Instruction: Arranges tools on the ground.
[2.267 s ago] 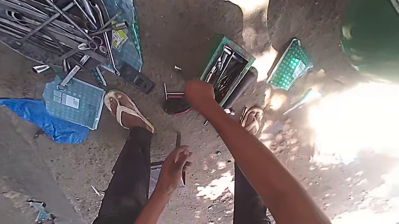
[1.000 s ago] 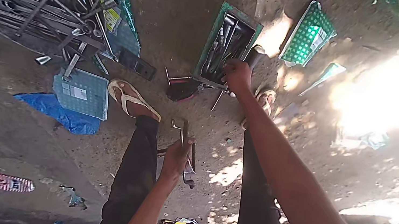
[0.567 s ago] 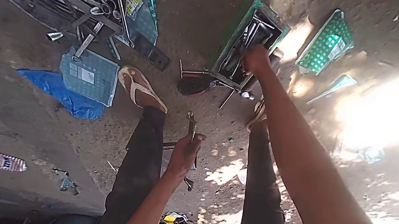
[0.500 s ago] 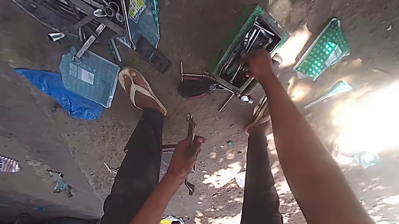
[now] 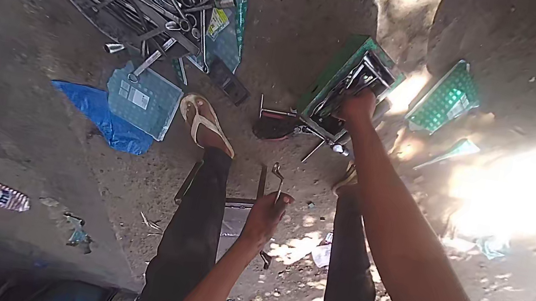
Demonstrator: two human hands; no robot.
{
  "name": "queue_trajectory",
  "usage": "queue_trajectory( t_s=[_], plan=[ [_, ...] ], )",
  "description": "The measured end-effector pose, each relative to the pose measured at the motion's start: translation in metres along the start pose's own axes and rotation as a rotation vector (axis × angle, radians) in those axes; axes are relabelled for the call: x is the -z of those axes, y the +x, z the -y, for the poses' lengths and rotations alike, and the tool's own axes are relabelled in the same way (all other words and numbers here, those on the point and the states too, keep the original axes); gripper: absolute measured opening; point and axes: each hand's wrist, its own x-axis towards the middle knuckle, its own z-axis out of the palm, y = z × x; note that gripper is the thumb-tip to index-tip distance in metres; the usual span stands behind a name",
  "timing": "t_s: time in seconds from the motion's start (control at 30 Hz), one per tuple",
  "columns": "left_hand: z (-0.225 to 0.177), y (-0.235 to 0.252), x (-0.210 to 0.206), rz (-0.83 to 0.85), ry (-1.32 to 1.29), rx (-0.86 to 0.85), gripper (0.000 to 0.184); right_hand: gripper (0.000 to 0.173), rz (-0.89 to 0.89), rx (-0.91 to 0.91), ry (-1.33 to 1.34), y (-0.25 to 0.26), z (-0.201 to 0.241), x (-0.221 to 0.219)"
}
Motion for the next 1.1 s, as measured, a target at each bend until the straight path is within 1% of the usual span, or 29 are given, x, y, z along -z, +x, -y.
queue_trajectory(
  t_s=[0.07,0.1,0.17,0.2,0.27,0.33,0.37,0.4,0.47,0.57,0.67,0.73,0.77,0.83,0.87,0.93,1.0,1.07,1.1],
  plan=[
    [0.002,-0.002,0.001,0.005,0.04,0.005,0.025,0.026,0.054,-0.012,0.056,-0.004,-0.005,0.005],
    [0.0,-0.002,0.004,-0.001,0.062,0.006,0.025,0.027,0.088,0.013,0.077,-0.009,-0.003,0.004],
    [-0.007,0.002,0.01,-0.008,0.058,-0.007,0.025,0.021,0.079,0.13,0.063,-0.022,-0.002,0.007],
    [-0.009,0.001,0.01,-0.007,0.028,-0.006,0.025,0.018,0.029,0.217,0.055,-0.031,-0.007,0.011],
    [-0.016,-0.001,0.011,-0.024,-0.097,-0.001,0.025,0.02,-0.067,0.388,0.012,-0.059,-0.01,0.024],
    [-0.027,-0.008,0.015,-0.078,-0.274,0.006,0.025,0.026,-0.094,0.474,-0.143,-0.096,-0.005,0.038],
    [-0.034,-0.009,0.016,-0.103,-0.36,0.0,0.026,0.026,-0.086,0.489,-0.206,-0.113,-0.001,0.044],
    [-0.039,-0.01,0.018,-0.113,-0.443,-0.017,0.026,0.029,-0.042,0.503,-0.262,-0.13,0.002,0.05],
    [-0.043,-0.01,0.023,-0.11,-0.572,-0.075,0.022,0.031,0.097,0.549,-0.244,-0.161,-0.001,0.052],
    [-0.045,-0.006,0.031,-0.081,-0.66,-0.196,0.021,0.034,0.3,0.602,-0.252,-0.211,-0.006,0.035],
    [-0.042,-0.006,0.04,-0.028,-0.728,-0.292,0.029,0.037,0.455,0.671,-0.416,-0.266,-0.009,0.015],
    [-0.043,-0.007,0.047,-0.05,-0.771,-0.34,0.035,0.042,0.564,0.759,-0.566,-0.297,-0.008,0.01],
    [-0.045,-0.008,0.051,-0.08,-0.809,-0.341,0.033,0.042,0.624,0.807,-0.642,-0.308,-0.005,0.008],
    [-0.049,-0.011,0.062,-0.166,-0.879,-0.326,0.02,0.037,0.737,0.877,-0.742,-0.315,0.004,0.005],
    [-0.05,-0.012,0.068,-0.208,-0.893,-0.306,0.017,0.034,0.777,0.889,-0.759,-0.312,0.011,0.003],
    [-0.053,-0.015,0.081,-0.313,-0.898,-0.287,0.022,0.032,0.825,0.865,-0.717,-0.297,0.034,-0.006],
    [-0.057,-0.016,0.098,-0.412,-0.911,-0.291,0.023,0.031,0.762,0.802,-0.603,-0.275,0.069,-0.029],
    [-0.062,-0.023,0.113,-0.441,-0.962,-0.257,0.024,0.027,0.634,0.665,-0.506,-0.241,0.103,-0.066],
    [-0.065,-0.026,0.12,-0.431,-0.993,-0.211,0.025,0.028,0.552,0.602,-0.499,-0.218,0.121,-0.09]
  ],
)
